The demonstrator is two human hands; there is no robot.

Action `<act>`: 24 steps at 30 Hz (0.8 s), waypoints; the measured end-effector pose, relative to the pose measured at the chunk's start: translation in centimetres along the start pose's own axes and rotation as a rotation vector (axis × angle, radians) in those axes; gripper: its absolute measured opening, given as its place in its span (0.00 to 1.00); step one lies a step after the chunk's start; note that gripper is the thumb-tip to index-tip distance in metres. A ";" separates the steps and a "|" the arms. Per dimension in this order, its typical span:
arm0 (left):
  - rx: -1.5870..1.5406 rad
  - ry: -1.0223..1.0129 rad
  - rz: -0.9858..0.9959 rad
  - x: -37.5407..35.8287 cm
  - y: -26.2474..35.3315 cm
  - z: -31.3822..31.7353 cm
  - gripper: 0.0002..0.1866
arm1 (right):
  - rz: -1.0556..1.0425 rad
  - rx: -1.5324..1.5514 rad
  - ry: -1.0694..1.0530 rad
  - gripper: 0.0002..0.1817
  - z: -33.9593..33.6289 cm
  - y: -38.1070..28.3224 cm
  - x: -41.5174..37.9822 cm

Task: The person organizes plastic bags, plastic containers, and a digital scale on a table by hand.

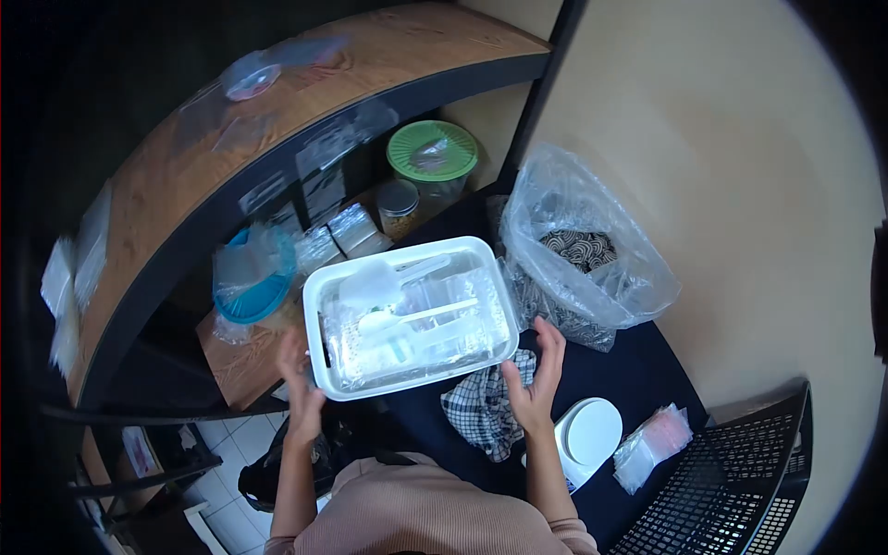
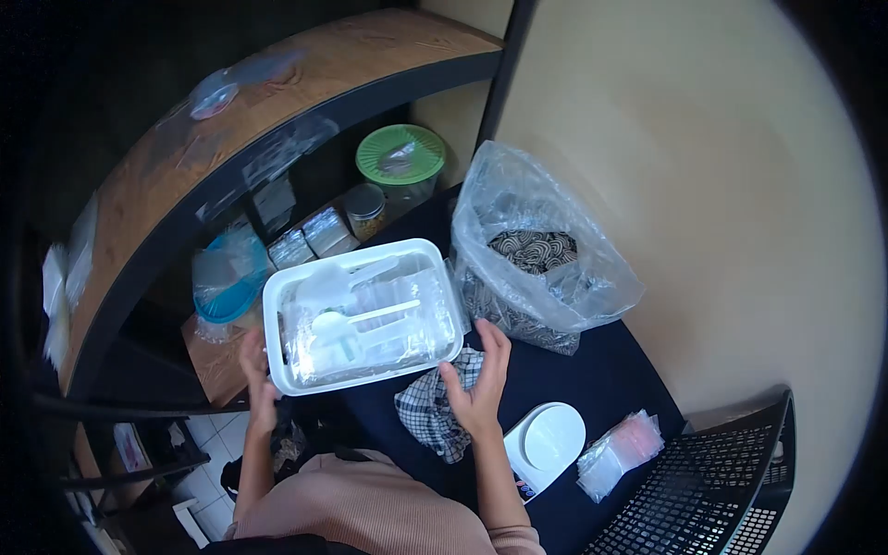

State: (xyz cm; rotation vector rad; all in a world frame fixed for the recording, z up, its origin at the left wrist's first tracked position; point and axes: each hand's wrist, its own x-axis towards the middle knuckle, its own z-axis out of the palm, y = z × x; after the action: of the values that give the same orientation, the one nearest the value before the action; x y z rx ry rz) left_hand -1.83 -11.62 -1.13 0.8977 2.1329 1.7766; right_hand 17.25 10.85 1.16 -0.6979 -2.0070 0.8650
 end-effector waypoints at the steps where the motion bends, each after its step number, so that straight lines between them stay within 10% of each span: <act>1: -0.048 -0.060 -0.029 -0.4 -0.2 0.4 0.49 | -0.065 -0.020 -0.031 0.26 0.3 -1.0 0.7; 7: -0.297 0.055 -0.080 0.4 -3.0 1.5 0.31 | -0.509 -0.392 -0.417 0.16 3.2 -4.6 5.0; 24: -0.496 -0.128 -0.356 1.9 -3.7 0.1 0.18 | -0.535 -0.320 -0.393 0.17 6.6 -4.5 9.1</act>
State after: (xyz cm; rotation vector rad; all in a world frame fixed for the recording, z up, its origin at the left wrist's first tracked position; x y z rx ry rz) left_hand -4.43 -10.69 -4.25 0.4564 1.5412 1.8660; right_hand 6.26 12.63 6.04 -0.1303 -2.5490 0.3809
